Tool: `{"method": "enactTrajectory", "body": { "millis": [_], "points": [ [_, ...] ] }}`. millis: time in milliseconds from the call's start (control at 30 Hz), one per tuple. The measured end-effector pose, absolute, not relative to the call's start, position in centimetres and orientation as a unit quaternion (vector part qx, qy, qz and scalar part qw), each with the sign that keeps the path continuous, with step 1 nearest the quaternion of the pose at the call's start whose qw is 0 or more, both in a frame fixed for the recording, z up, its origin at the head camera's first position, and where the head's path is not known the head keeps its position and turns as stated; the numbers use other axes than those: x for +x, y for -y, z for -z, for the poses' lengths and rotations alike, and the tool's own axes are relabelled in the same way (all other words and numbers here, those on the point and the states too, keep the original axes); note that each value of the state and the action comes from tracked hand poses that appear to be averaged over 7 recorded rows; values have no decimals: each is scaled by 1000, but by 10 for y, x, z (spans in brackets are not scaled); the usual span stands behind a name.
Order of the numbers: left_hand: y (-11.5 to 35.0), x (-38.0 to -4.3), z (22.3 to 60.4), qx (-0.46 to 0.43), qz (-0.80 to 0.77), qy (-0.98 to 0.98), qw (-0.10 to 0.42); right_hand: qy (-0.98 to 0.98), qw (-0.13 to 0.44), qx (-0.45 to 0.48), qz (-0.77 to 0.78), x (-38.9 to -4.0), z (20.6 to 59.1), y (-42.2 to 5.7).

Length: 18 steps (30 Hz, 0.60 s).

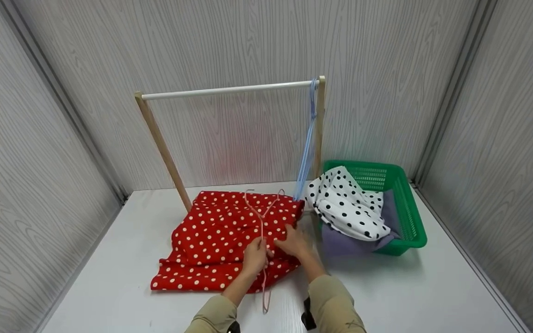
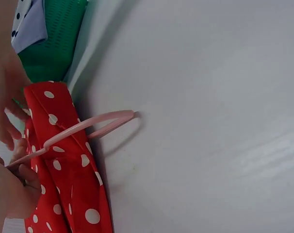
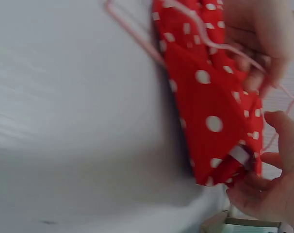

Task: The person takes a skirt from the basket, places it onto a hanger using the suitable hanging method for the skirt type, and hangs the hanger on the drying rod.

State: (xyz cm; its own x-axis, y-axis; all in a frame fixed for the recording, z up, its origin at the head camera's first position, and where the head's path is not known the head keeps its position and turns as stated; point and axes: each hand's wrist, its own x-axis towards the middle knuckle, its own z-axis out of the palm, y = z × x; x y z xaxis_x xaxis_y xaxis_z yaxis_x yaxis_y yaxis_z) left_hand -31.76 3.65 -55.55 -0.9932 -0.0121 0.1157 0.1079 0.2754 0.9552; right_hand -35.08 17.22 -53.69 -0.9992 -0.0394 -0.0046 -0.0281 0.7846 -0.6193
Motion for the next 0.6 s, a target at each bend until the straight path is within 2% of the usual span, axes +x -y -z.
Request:
{"method": "enactTrajectory", "body": {
  "millis": [167,400,500,600],
  "points": [
    [-36,-318,552,-37,612,788,53,-961,56,-1,272,-346,551,-164],
    [-31,-318,550,-43,639,768,24,-977,87,-41,191,-344,551,-153],
    [-29,-320,551,-38,642,765,33,-976,78,-68,191,-344,555,-151],
    [-27,-321,553,-27,643,764,50,-971,43,-106,210,-344,561,-151]
  ]
}}
